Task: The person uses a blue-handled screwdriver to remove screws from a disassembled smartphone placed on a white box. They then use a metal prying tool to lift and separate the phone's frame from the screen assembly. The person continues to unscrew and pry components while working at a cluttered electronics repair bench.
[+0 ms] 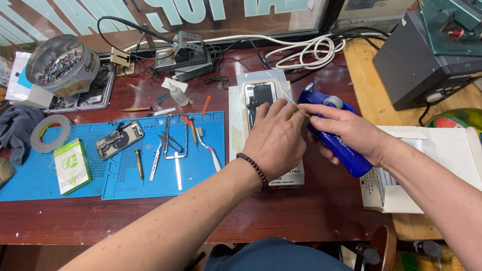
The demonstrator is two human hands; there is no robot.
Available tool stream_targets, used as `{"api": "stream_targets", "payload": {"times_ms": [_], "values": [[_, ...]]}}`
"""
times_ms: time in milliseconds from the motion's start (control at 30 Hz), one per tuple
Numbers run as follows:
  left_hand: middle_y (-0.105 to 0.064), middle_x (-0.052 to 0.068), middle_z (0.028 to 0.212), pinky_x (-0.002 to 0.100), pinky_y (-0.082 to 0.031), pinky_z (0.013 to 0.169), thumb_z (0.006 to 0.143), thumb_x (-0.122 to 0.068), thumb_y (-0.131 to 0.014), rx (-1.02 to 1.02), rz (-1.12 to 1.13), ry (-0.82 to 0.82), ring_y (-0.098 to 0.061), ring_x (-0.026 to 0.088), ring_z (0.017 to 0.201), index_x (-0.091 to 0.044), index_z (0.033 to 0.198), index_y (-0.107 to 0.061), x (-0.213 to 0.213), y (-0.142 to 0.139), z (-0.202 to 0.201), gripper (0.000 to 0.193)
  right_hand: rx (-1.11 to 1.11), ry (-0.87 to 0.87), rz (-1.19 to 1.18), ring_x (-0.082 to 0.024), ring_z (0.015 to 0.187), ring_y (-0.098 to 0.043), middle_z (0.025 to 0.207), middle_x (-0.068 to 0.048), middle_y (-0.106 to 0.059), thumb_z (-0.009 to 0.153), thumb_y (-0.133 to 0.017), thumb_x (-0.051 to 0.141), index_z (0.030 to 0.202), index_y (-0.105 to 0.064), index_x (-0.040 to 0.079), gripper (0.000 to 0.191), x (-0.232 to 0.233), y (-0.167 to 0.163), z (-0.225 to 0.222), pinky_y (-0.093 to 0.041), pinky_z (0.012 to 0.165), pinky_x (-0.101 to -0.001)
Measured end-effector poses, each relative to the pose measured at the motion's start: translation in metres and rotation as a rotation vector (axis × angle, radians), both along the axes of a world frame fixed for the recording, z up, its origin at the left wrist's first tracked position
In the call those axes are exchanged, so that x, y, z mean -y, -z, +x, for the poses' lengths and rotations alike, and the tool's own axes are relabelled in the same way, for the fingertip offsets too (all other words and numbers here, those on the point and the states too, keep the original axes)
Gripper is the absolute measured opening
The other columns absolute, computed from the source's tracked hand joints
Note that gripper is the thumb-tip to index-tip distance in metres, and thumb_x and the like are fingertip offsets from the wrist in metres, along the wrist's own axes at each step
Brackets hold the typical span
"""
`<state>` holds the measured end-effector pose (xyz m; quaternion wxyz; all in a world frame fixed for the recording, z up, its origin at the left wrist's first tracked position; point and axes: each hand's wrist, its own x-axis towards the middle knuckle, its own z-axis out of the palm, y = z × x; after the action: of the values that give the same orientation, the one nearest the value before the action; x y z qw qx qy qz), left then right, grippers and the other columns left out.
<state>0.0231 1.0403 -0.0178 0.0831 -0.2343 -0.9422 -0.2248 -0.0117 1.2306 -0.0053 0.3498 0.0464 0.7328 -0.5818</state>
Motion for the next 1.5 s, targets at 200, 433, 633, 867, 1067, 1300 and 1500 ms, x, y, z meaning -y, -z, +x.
{"api": "stream_targets", "payload": {"times_ms": [200,433,633,867,1067,1300,1500], "values": [[-0.076,0.015,0.093,0.038,-0.064,0.067,0.088,-0.026,-0.072,0.584,0.867,-0.403,-0.076,0.022,0.075,0.000,0.120,-0.062,0.023,-0.009,-0.018,0.042,0.051,-0.150,-0.204,-0.009,0.052,-0.060,0.085,-0.006,-0.064,0.090,-0.057,0.033,0.153,-0.048,0.027,0.063,-0.019,-0.015,0.006,-0.051,0.037,-0.0251],[-0.074,0.012,0.082,0.032,-0.065,0.060,0.097,-0.019,-0.061,0.965,0.815,-0.075,-0.074,0.018,0.066,0.006,0.102,-0.069,0.067,-0.019,-0.028,0.026,0.110,-0.363,-0.037,-0.011,0.057,-0.065,0.088,-0.006,-0.067,0.084,-0.067,0.034,0.157,-0.052,0.028,0.075,-0.022,-0.032,0.009,-0.056,0.045,-0.0266],[-0.076,0.008,0.077,0.028,-0.061,0.060,0.101,-0.027,-0.057,0.873,0.398,0.047,-0.074,0.013,0.066,-0.001,0.094,-0.070,0.090,-0.036,-0.017,0.030,0.061,-0.474,0.019,-0.014,0.063,-0.067,0.095,-0.010,-0.074,0.082,-0.076,0.033,0.145,-0.056,0.019,0.069,-0.021,-0.046,0.002,-0.059,0.058,-0.0285],[-0.076,0.007,0.076,0.027,-0.061,0.059,0.101,-0.027,-0.058,0.766,0.603,0.019,-0.074,0.013,0.065,0.001,0.093,-0.071,0.106,-0.039,-0.022,0.032,0.016,-0.478,-0.007,-0.014,0.062,-0.067,0.094,-0.011,-0.074,0.080,-0.078,0.035,0.146,-0.056,0.018,0.071,-0.009,-0.059,-0.015,-0.059,0.058,-0.0283],[-0.074,0.008,0.074,0.029,-0.061,0.058,0.101,-0.028,-0.057,0.758,0.672,-0.009,-0.072,0.014,0.064,0.000,0.094,-0.071,0.113,-0.048,-0.017,0.032,0.011,-0.511,-0.036,-0.015,0.063,-0.067,0.094,-0.012,-0.075,0.081,-0.079,0.033,0.146,-0.055,0.016,0.072,-0.002,-0.071,-0.022,-0.059,0.057,-0.0293],[-0.073,0.008,0.079,0.030,-0.063,0.067,0.102,-0.027,-0.053,0.852,0.451,0.108,-0.072,0.014,0.072,0.001,0.099,-0.067,0.105,-0.069,-0.003,0.031,0.048,-0.586,0.287,-0.016,0.061,-0.064,0.087,-0.009,-0.074,0.077,-0.078,0.020,0.142,-0.064,0.022,0.067,-0.007,-0.098,-0.027,-0.057,0.056,-0.0318],[-0.075,0.008,0.077,0.032,-0.062,0.069,0.098,-0.018,-0.044,0.740,0.157,0.093,-0.074,0.014,0.072,-0.002,0.100,-0.068,0.083,-0.078,0.005,0.029,0.025,-0.630,0.339,-0.016,0.061,-0.063,0.082,-0.006,-0.067,0.078,-0.079,0.021,0.143,-0.065,0.024,0.066,-0.011,-0.099,-0.022,-0.055,0.056,-0.0322]]}}
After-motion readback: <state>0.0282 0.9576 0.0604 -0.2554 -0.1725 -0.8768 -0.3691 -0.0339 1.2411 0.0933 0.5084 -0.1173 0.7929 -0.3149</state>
